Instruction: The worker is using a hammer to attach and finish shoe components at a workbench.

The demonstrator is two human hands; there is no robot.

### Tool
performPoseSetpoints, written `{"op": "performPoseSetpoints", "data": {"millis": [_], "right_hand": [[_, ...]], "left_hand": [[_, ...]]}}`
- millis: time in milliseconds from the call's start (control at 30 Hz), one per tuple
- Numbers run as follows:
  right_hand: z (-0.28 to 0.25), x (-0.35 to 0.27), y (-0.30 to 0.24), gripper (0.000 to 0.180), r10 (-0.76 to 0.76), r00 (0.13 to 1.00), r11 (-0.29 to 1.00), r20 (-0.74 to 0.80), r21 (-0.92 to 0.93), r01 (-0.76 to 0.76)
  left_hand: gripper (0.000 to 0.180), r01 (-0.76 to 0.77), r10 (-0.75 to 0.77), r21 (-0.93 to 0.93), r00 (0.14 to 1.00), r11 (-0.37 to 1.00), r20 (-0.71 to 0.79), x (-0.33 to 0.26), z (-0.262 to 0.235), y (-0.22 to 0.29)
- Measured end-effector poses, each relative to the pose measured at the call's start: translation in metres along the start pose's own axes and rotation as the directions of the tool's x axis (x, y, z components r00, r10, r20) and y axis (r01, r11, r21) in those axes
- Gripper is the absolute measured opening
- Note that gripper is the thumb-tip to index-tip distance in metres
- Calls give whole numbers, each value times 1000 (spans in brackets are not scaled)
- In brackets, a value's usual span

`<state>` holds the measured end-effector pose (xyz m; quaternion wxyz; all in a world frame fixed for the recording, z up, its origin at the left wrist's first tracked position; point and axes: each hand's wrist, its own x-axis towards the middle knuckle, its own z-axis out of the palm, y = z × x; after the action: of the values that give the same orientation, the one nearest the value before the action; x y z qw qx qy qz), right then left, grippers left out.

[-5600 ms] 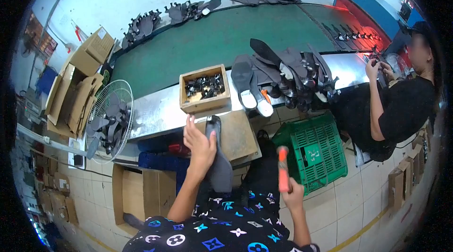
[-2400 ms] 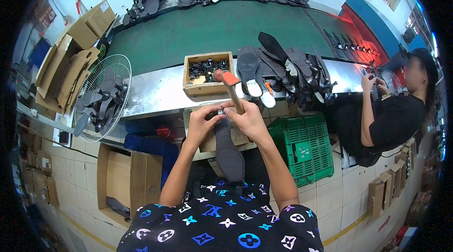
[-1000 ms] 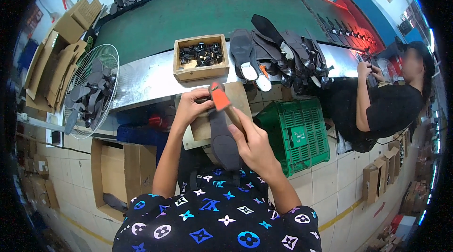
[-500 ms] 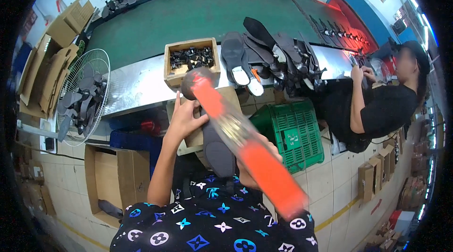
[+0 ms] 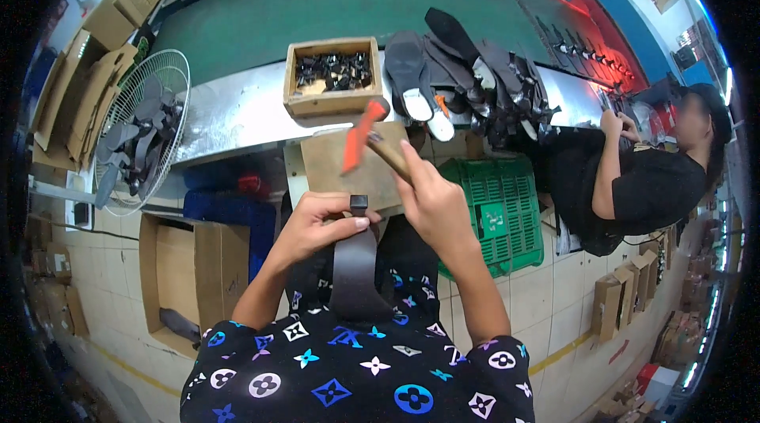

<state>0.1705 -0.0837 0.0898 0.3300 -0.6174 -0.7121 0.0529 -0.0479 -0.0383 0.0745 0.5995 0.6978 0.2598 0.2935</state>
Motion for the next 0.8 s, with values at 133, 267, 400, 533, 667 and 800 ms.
{"op": "performPoseSetpoints", "data": {"millis": [133, 267, 400, 533, 667, 800], "right_hand": [[30, 2, 6, 39, -104, 952, 929, 287, -314, 196], [-18, 24, -23, 28, -256, 942, 948, 215, 244, 202], [-37, 32, -30, 36, -560, 775, 623, 293, 765, 161], [-42, 40, -35, 32, -678, 672, 519, 297, 841, 152], [-54, 48, -50, 27, -771, 568, 449, 287, 878, 167], [-52, 43, -55, 38, -809, 553, 392, 200, 885, 253]], "left_hand": [[19, 168, -150, -357, 986, 919, 76, -23, 11, 34], [20, 333, -251, -489, 941, 806, 228, -33, 0, 56], [19, 222, -48, -504, 941, 835, 335, -36, 2, 45], [23, 260, 40, -570, 887, 780, 459, -34, 5, 52], [21, 195, 139, -557, 854, 807, 501, -30, 8, 59], [22, 122, 217, -565, 841, 816, 496, -35, 13, 55]]}}
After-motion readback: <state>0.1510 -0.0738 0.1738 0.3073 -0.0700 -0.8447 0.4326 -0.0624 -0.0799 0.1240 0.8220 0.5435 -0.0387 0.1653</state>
